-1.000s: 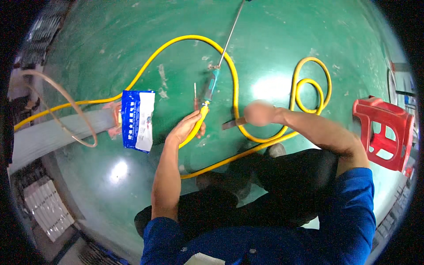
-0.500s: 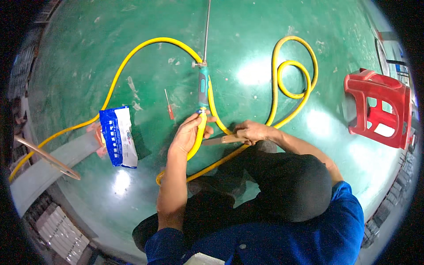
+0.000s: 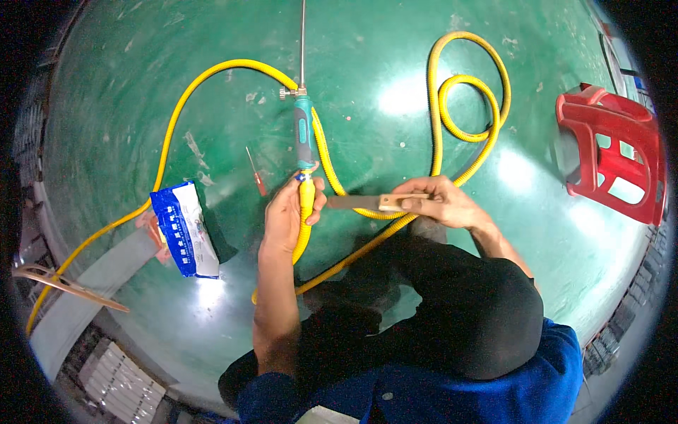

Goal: The recorder is seen repairing a gas torch by cutting a hose and reattaching a nozzle.

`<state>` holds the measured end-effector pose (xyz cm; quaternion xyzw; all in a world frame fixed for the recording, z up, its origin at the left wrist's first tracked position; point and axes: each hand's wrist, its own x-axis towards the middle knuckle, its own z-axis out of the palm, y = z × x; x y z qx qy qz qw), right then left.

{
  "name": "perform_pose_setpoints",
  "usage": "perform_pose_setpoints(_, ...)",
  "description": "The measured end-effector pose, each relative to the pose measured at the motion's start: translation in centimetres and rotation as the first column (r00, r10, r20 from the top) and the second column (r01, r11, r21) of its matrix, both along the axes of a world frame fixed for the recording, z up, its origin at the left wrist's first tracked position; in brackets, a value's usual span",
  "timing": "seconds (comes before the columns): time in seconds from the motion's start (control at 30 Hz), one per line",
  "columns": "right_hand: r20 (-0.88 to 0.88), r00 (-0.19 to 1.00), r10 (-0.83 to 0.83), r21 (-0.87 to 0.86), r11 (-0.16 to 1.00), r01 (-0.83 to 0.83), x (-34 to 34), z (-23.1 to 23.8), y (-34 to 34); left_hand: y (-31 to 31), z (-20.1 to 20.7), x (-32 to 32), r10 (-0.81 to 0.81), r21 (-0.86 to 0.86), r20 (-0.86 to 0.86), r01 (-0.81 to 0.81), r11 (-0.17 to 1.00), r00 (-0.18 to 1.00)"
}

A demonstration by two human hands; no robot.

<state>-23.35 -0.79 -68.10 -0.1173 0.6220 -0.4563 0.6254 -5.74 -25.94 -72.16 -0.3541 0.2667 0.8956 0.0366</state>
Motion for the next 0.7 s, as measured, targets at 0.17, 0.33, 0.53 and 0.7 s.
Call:
perform_pose_setpoints(0.17,-0.118,0.990,-0.075,-0.066,0.995,0.068,-0.7,3.3,-1.2,-0.2,-0.3,0.5,-0.011,-0.001,-0.017,0.011,1.000,1.000)
perform_pose_setpoints(0.33,-0.219,0.973,-0.065,-0.133,0.990,0.036,-0.3,4.1,-2.3,0.1,-0.1,0.2,-0.076,-0.044,0.006,0.076,0.996,0.997)
perform_pose_setpoints(0.53,-0.268,0.963,-0.020,-0.091,0.996,-0.005,-0.7,4.2,-2.6,0.5,0.0,-0.1,-0.091,-0.058,-0.001,0.091,0.994,0.996)
perform_pose_setpoints(0.7,-0.303,0.953,0.018,-0.076,0.996,-0.044,-1.2,4.6,-3.1,0.6,-0.2,-0.1,-0.067,-0.011,-0.037,0.066,0.998,0.997)
